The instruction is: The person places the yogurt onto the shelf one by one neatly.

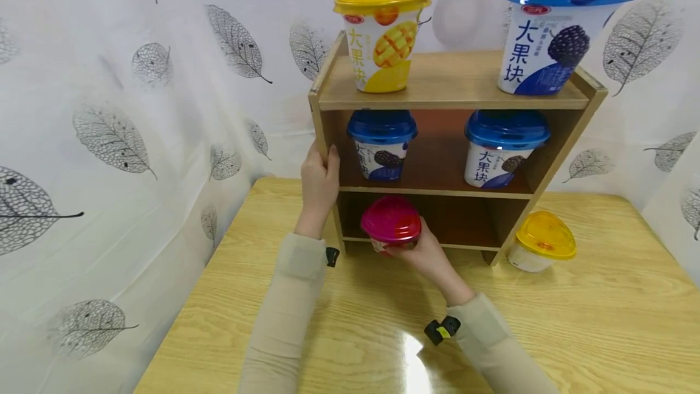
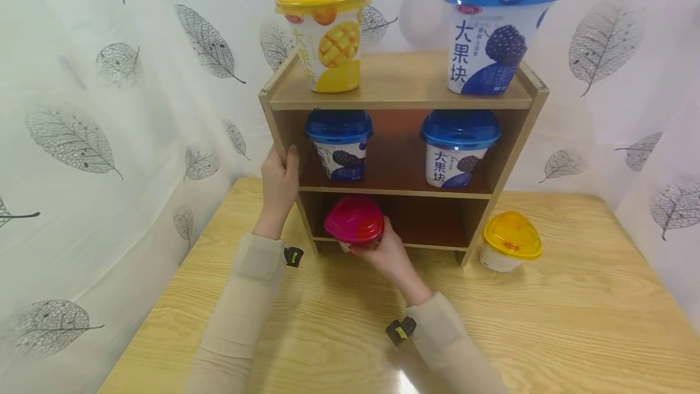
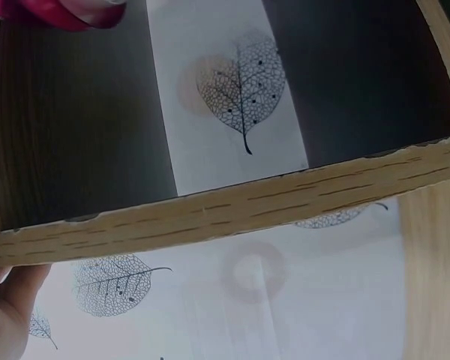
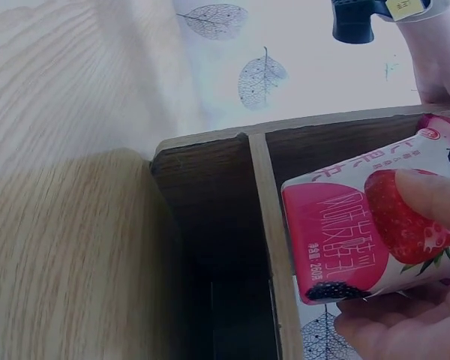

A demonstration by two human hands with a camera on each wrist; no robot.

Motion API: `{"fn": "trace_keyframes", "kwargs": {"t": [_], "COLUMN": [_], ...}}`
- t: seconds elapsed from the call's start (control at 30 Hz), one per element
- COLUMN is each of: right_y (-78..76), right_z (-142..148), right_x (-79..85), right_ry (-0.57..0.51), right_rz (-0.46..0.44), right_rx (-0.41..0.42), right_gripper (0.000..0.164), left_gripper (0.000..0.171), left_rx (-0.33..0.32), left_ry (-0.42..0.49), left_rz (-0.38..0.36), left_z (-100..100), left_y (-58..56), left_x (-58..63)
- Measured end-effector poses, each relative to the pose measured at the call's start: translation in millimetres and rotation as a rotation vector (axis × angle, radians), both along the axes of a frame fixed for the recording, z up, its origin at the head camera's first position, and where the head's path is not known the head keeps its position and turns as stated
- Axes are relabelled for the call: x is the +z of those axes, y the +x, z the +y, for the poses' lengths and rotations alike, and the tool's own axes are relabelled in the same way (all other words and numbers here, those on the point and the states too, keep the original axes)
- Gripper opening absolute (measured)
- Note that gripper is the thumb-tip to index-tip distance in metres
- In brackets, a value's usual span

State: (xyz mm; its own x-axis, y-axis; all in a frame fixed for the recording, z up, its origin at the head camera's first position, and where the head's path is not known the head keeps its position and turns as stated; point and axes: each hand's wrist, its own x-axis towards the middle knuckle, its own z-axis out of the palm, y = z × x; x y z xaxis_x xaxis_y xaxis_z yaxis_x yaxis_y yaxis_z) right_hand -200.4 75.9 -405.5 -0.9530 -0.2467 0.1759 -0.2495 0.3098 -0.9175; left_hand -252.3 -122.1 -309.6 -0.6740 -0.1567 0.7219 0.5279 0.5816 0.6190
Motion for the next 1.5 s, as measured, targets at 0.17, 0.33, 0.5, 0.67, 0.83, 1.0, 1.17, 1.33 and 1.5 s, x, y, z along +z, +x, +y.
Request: {"fn": "trace_keyframes", "kwargs": {"t": [0.17, 0.33, 0.5, 0.67, 0.83, 1.0, 1.17, 1.33, 1.5], "right_y": [-4.7, -9.4, -14.3, -20.1, -24.7, -28.4, -26.1, -11.8, 4.9], "right_z": [-2.0, -4.3, -6.3, -7.6, -10.5, -12.6, -11.2, -8.6, -8.3], "right_x": [-1.9, -1.5, 0.2, 0.7, -0.2, -2.0, -4.8, -9.8, -14.6], "right_ry": [-0.005, -0.010, -0.012, 0.011, 0.025, 0.013, -0.014, -0.130, -0.209], "right_rz": [-0.028, -0.043, -0.036, -0.031, -0.035, -0.032, -0.037, -0.001, 0.070], "right_rx": [0.015, -0.001, 0.003, -0.005, -0.026, -0.043, -0.059, -0.124, -0.172], "right_gripper": [0.073, 0.075, 0.075, 0.074, 0.073, 0.070, 0.072, 0.067, 0.048], "left_gripper": [0.031, 0.031, 0.031, 0.032, 0.033, 0.033, 0.032, 0.032, 0.030], "left_rx": [-0.004, -0.008, -0.011, -0.015, -0.016, -0.014, -0.017, -0.018, -0.011], "left_ry": [0.002, 0.008, 0.011, 0.013, 0.013, 0.007, 0.000, -0.003, 0.004], "left_rz": [0.003, 0.002, -0.006, -0.007, -0.013, -0.015, -0.015, -0.008, 0.005], "left_z": [-0.2, -0.6, -0.2, 0.1, -0.2, 0.1, 1.1, 1.8, 0.8], "left_y": [0.1, -0.9, -1.0, -0.8, -0.9, -0.8, -1.4, -1.2, -1.3], "left_x": [0.1, -0.7, -0.9, -0.6, -0.9, -1.1, -2.6, -1.6, -1.2]}}
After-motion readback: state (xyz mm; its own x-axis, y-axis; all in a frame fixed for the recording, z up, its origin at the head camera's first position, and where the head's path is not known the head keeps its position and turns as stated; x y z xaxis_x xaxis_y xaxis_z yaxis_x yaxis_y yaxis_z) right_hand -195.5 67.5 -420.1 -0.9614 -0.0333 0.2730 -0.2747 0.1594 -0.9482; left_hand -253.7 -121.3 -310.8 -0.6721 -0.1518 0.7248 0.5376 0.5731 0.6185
